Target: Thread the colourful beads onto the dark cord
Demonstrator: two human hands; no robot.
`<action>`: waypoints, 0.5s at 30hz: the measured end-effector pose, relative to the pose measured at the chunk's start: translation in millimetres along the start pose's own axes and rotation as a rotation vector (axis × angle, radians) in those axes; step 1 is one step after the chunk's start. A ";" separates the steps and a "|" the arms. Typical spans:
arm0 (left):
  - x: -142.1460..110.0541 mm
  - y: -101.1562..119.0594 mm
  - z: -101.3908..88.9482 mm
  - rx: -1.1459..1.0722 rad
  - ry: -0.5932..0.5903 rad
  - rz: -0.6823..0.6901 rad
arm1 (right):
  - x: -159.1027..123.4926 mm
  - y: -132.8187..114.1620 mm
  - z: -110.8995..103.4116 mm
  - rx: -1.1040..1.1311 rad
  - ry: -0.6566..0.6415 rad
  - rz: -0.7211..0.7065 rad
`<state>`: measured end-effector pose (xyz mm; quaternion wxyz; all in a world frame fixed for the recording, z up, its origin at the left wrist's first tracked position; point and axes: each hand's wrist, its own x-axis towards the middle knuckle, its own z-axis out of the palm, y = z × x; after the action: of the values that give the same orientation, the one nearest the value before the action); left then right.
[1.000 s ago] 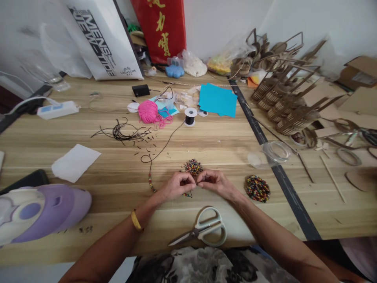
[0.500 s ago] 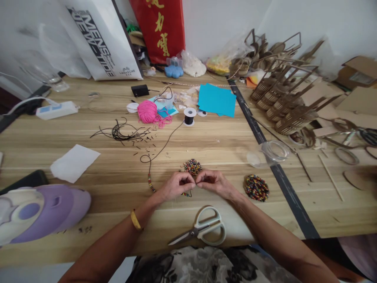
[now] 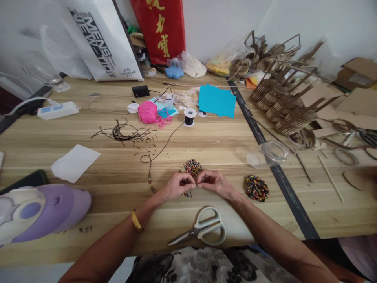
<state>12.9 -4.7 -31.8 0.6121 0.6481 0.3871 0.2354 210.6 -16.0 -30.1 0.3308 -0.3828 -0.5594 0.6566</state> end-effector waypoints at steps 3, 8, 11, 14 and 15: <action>-0.1 0.1 -0.2 -0.009 0.000 0.002 | -0.4 0.2 -0.5 0.000 -0.001 -0.001; -0.7 0.5 -1.4 -0.014 -0.006 -0.010 | -1.2 1.7 -2.0 -0.020 -0.012 -0.001; -0.9 0.2 -1.9 -0.013 -0.006 -0.014 | -1.4 1.6 -1.7 -0.021 -0.016 -0.001; -0.7 -0.2 -1.9 -0.016 -0.002 -0.010 | -1.3 0.9 -1.3 -0.027 -0.015 -0.005; -0.6 -0.2 -1.8 -0.012 -0.003 -0.009 | -1.2 0.7 -1.2 -0.033 -0.016 -0.007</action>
<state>11.1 -4.1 -31.6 0.6176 0.6429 0.3877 0.2343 212.3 -16.5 -30.7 0.3221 -0.3809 -0.5742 0.6492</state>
